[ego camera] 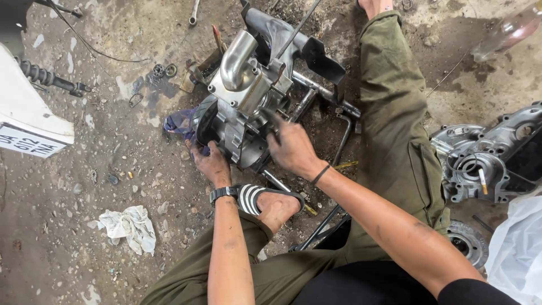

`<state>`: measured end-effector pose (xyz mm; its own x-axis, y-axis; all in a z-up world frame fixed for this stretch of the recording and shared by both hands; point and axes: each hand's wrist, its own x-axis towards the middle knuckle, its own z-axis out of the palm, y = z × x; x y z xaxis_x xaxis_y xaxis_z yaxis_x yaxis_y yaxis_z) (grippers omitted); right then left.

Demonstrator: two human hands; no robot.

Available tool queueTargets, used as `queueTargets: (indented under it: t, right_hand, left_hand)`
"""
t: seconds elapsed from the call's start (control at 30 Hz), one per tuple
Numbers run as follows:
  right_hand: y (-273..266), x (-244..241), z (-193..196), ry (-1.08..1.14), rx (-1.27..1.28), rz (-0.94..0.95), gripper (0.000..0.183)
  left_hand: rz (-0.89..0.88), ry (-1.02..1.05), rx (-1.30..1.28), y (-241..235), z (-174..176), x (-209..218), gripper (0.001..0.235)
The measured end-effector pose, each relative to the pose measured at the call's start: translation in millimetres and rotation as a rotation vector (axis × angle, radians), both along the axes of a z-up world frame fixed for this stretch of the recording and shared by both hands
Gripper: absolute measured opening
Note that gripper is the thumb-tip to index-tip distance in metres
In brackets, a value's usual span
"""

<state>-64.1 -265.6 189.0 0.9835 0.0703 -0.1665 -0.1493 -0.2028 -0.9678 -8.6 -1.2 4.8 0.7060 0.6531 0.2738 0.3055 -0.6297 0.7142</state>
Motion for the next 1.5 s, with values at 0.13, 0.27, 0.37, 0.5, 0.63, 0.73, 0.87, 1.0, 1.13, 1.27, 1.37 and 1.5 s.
queueTargets:
  t: [0.13,0.27,0.37,0.5,0.63,0.73,0.87,1.0,1.13,1.27,1.37,1.5]
  right_hand:
    - [7.3,1.3,-27.1,0.106,0.18,0.075,0.053]
    - [1.3,40.9,-72.0,0.266,0.978,-0.036,0.061]
    - [-9.8,39.4,-48.3,0.451,1.382,-0.15,0.073]
    - [-2.0,51.3,-76.4,0.507,1.613,-0.24,0.072]
    - [2.1,43.6,-61.1,0.516,1.487,-0.27,0.065]
    - [12.6,34.1,-69.0,0.46,1.288,-0.233,0.067]
    - [6.1,33.9,-60.4,0.342,1.138,-0.212,0.059]
    - [-1.5,54.3,-63.2,0.458,1.423,-0.152,0.042]
    - [11.5,71.9,-104.3,0.507,1.663,-0.105,0.035]
    - [18.9,70.8,-89.8,0.494,1.648,-0.129,0.027]
    - [25.5,58.5,-88.0,0.44,1.379,-0.169,0.055]
    - [15.8,52.0,-50.2,0.357,1.346,-0.2,0.058]
  left_hand:
    - [0.051,0.027,-0.018,7.3,-15.9,12.8,0.045]
    - [0.076,0.188,-0.079,-14.3,13.7,12.1,0.071]
    - [0.071,0.142,-0.107,-22.6,20.9,11.6,0.07]
    - [0.068,0.057,-0.11,15.6,-35.4,9.4,0.054]
    - [-0.025,-0.074,0.248,37.0,-77.3,14.4,0.036]
    - [0.055,-0.041,0.092,31.5,-72.8,17.9,0.042]
    - [-0.111,-0.09,0.59,40.6,-76.6,12.9,0.026]
    - [-0.194,-0.161,1.061,58.1,-91.6,13.2,0.014]
    - [-0.156,-0.217,0.702,31.4,-60.8,7.6,0.016]
    - [-0.17,-0.253,0.809,41.5,-76.6,10.6,0.009]
    - [-0.157,-0.208,0.467,22.6,-44.9,7.0,0.02]
    - [-0.135,-0.157,0.472,28.7,-52.1,6.3,0.019]
